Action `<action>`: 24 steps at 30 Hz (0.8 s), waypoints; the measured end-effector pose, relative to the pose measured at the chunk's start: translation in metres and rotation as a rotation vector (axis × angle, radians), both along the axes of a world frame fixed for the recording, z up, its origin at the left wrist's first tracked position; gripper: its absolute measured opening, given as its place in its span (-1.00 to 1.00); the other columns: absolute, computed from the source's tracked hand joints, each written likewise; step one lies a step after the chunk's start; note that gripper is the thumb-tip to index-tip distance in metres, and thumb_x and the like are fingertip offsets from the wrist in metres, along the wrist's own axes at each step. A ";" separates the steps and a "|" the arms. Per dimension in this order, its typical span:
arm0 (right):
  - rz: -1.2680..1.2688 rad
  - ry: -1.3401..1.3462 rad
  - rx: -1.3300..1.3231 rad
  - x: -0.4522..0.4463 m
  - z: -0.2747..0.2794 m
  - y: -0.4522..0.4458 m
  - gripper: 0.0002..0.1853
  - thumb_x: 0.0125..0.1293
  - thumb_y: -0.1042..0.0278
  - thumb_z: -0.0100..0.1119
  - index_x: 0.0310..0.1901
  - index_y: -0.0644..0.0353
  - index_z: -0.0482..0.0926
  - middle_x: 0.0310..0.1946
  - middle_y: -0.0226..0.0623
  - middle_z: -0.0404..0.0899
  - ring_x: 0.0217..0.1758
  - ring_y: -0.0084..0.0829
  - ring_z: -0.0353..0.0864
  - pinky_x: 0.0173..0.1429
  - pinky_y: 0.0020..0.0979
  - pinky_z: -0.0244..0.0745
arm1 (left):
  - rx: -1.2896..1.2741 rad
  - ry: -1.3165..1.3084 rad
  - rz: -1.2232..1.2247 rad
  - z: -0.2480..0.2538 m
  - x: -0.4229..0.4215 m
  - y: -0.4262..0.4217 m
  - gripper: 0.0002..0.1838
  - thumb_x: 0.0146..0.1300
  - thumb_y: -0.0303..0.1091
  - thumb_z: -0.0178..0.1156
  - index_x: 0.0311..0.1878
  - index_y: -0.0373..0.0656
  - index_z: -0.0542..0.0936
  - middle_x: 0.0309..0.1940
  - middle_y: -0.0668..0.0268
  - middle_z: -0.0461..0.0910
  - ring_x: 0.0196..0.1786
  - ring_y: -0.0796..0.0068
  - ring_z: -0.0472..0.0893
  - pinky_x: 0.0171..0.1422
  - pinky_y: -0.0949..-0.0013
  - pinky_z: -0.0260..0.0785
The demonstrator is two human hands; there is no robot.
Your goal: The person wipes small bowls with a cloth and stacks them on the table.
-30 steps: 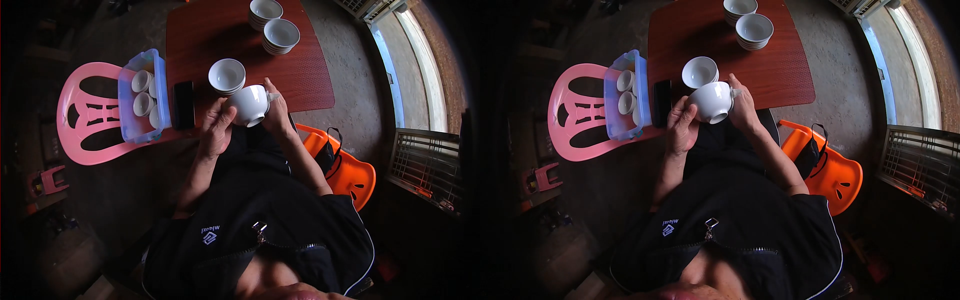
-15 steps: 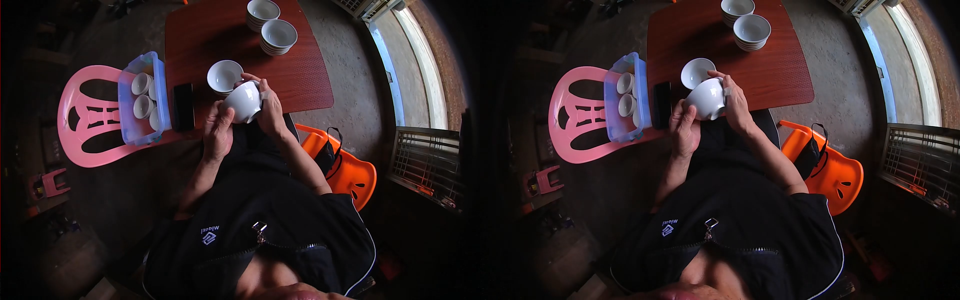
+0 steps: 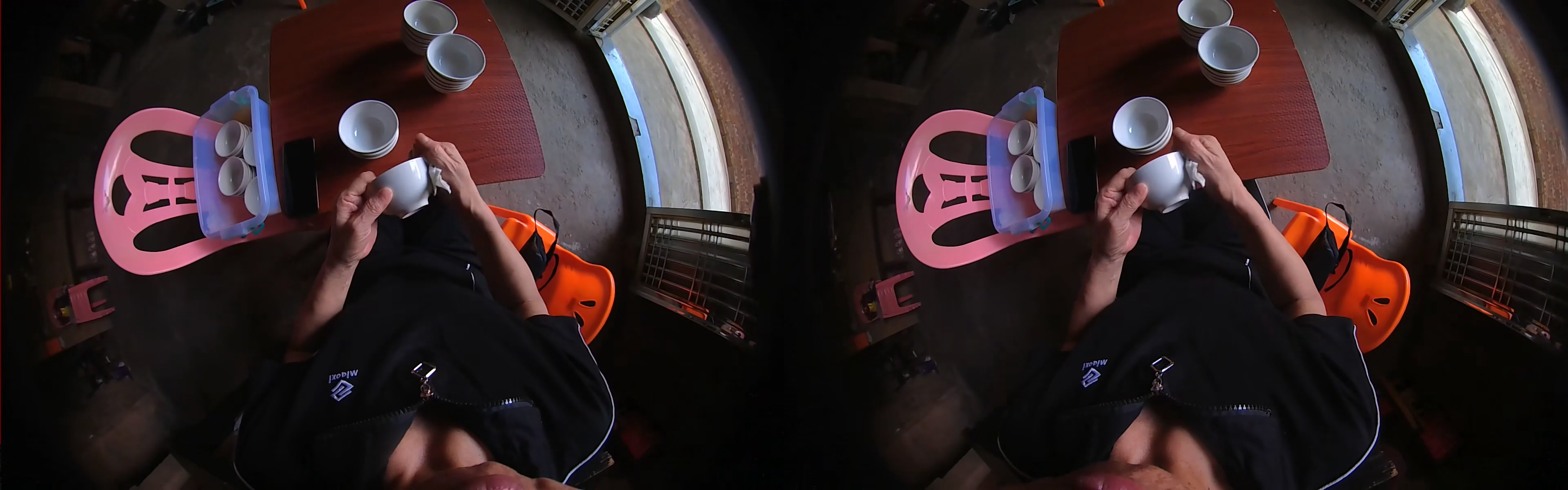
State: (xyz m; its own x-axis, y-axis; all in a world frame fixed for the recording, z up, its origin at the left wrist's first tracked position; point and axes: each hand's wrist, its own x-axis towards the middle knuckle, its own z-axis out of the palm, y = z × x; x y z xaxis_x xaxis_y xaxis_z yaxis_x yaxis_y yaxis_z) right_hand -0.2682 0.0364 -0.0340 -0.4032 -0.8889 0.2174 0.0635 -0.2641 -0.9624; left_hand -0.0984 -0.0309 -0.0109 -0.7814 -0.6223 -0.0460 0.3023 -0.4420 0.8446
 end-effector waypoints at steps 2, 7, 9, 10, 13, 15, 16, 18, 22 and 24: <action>0.125 -0.286 0.092 -0.002 -0.003 0.002 -0.53 0.49 0.03 -0.20 -0.38 0.27 0.50 -0.61 -0.53 0.41 -0.55 -0.71 0.32 -0.48 -0.55 0.24 | 0.034 0.000 -0.024 0.000 -0.001 0.000 -0.96 0.31 -0.46 0.13 -0.24 -0.18 0.48 -0.42 0.53 0.43 -0.32 0.77 0.38 -0.14 0.62 0.29; -0.065 0.833 0.218 0.011 0.039 0.000 -0.59 0.38 0.06 -0.04 -0.36 0.25 0.62 -0.57 -0.04 0.54 -0.45 -0.11 0.60 -0.34 -0.23 0.46 | -0.338 -0.182 -0.083 0.009 -0.004 0.004 -0.91 0.30 -0.47 0.13 -0.33 -0.16 0.43 -0.40 0.53 0.44 -0.32 0.79 0.37 -0.18 0.60 0.27; -0.100 0.925 0.165 0.016 0.041 -0.003 -0.58 0.38 0.05 -0.02 -0.40 0.26 0.61 -0.56 -0.05 0.56 -0.50 -0.15 0.58 -0.36 -0.27 0.47 | -0.288 -0.124 -0.077 0.001 -0.001 0.000 -0.93 0.30 -0.47 0.12 -0.31 -0.16 0.44 -0.40 0.52 0.45 -0.32 0.78 0.37 -0.18 0.61 0.26; -0.049 0.635 0.279 0.013 0.047 -0.002 -0.58 0.38 0.06 -0.01 -0.41 0.26 0.60 -0.58 -0.10 0.56 -0.53 -0.24 0.56 -0.38 -0.34 0.46 | -0.239 -0.061 -0.070 0.002 -0.002 -0.002 -0.94 0.31 -0.47 0.12 -0.29 -0.16 0.45 -0.40 0.51 0.45 -0.32 0.77 0.37 -0.18 0.61 0.25; 0.037 -0.408 0.223 0.009 0.035 0.002 -0.56 0.45 0.06 -0.11 -0.31 0.33 0.54 -0.50 -0.37 0.60 -0.53 -0.52 0.50 -0.39 -0.53 0.42 | -0.013 0.067 -0.016 0.009 -0.001 0.000 -0.88 0.31 -0.42 0.14 -0.12 -0.17 0.51 -0.34 0.50 0.49 -0.25 0.74 0.40 -0.09 0.59 0.28; -0.221 -0.318 0.081 0.025 0.025 0.007 -0.60 0.48 0.07 -0.17 -0.20 0.28 0.51 -0.41 -0.36 0.59 -0.41 -0.49 0.54 -0.28 -0.50 0.45 | 0.109 0.195 0.024 0.014 -0.003 0.002 -0.80 0.32 -0.36 0.15 -0.03 -0.17 0.53 -0.20 0.48 0.53 -0.13 0.71 0.44 0.05 0.55 0.28; -0.172 -1.031 0.164 0.036 0.022 0.004 -0.61 0.48 0.08 -0.17 -0.18 0.26 0.50 -0.40 -0.34 0.59 -0.36 -0.49 0.55 -0.24 -0.48 0.46 | 0.109 0.194 0.024 0.010 -0.003 -0.002 -0.80 0.32 -0.36 0.15 -0.03 -0.17 0.53 -0.20 0.48 0.53 -0.13 0.71 0.44 0.05 0.55 0.28; -0.244 -0.942 0.122 0.033 0.018 0.006 -0.67 0.37 0.02 0.05 -0.23 0.17 0.51 -0.43 -0.41 0.55 -0.38 -0.53 0.54 -0.24 -0.45 0.50 | 0.046 0.163 -0.152 -0.003 0.000 -0.011 -0.80 0.34 -0.36 0.13 -0.02 -0.19 0.52 -0.14 0.45 0.54 -0.06 0.71 0.44 0.13 0.55 0.25; -0.007 -0.384 0.175 -0.010 -0.002 0.004 -0.56 0.43 0.05 -0.06 -0.40 0.30 0.53 -0.61 -0.42 0.52 -0.56 -0.47 0.48 -0.41 -0.42 0.42 | -0.373 -0.140 -0.230 0.010 -0.001 -0.021 -0.84 0.36 -0.37 0.09 -0.09 -0.24 0.50 -0.33 0.48 0.48 -0.26 0.70 0.43 -0.12 0.54 0.31; -0.161 0.403 0.456 0.006 0.041 0.000 -0.58 0.39 0.07 0.00 -0.49 0.23 0.58 -0.62 -0.21 0.56 -0.55 -0.23 0.55 -0.42 -0.38 0.42 | -0.502 -0.309 -0.228 0.020 -0.007 -0.013 -0.86 0.37 -0.37 0.09 -0.19 -0.25 0.50 -0.44 0.49 0.41 -0.36 0.71 0.37 -0.24 0.56 0.28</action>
State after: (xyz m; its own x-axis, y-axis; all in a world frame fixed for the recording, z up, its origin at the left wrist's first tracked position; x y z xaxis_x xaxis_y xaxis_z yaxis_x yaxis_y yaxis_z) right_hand -0.2624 0.0360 0.0066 -0.5053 -0.8629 -0.0064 -0.3343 0.2025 -0.9205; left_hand -0.1057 -0.0442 0.0090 -0.8941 -0.4464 -0.0363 -0.0437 0.0063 0.9990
